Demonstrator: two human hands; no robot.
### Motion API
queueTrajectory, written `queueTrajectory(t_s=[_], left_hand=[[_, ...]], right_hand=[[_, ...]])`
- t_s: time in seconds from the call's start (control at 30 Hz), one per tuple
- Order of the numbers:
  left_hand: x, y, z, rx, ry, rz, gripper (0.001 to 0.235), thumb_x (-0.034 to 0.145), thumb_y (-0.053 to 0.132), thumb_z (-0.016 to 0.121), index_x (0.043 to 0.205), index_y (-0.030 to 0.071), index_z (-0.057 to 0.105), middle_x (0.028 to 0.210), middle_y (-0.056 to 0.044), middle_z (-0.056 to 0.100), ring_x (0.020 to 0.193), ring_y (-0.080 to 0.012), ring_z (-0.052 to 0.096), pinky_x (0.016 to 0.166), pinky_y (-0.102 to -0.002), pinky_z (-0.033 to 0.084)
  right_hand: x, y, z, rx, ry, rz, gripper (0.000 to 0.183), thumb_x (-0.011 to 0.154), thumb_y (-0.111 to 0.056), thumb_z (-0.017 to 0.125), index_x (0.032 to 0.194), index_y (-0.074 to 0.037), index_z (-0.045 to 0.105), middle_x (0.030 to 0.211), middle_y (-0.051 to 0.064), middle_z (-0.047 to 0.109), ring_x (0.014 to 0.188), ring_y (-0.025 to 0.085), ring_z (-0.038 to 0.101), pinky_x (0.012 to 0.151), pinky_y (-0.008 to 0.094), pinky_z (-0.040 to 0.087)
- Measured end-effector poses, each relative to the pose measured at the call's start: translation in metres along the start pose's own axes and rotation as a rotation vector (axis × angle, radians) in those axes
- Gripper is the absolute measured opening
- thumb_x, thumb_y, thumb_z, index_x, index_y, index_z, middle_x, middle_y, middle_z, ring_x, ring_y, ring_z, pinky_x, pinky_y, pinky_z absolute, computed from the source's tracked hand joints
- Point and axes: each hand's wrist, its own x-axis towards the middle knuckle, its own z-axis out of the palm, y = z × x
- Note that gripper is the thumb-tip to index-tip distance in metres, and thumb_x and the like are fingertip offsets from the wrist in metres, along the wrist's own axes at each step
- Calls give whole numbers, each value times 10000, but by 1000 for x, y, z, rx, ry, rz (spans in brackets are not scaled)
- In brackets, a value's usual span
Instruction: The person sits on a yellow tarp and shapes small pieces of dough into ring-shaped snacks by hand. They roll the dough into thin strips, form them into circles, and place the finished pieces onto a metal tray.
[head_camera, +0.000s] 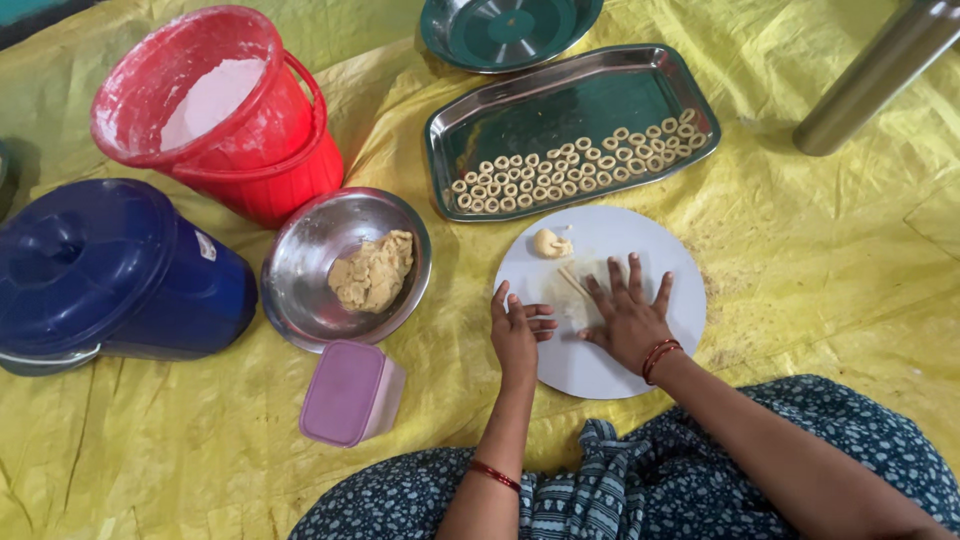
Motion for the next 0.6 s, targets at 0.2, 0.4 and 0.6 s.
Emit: queueTrajectory(t_s=[0.2, 0.4, 0.6], left_hand=[[0, 2, 3, 43, 0, -19, 525, 1080, 352, 391, 1544, 114, 333, 848, -116, 736, 577, -150, 676, 495, -253, 531], [-1, 4, 1, 25, 11, -25, 523, 1084, 356, 399, 1545, 117, 339, 857, -115, 736, 583, -151, 680, 503, -254, 536], [-1, 3, 4, 17, -1, -29, 529, 1082, 356, 395, 1549, 120, 321, 861, -117, 737, 583, -152, 679, 504, -258, 536]], right_hand=[[-5, -11, -3, 35, -102, -158, 971, 825, -810, 430, 1612, -300, 178, 1705, 107, 9, 1551, 363, -129, 1129, 763, -75], [3, 1, -3, -5, -98, 20, 931, 870, -795, 417, 1617, -295, 173, 1708, 127, 8, 1555, 366, -126, 1131, 753, -79], [-2, -4, 5, 38, -105, -137, 942, 832, -804, 444, 1606, -323, 206, 1713, 116, 15, 1559, 359, -126, 1125, 768, -68]])
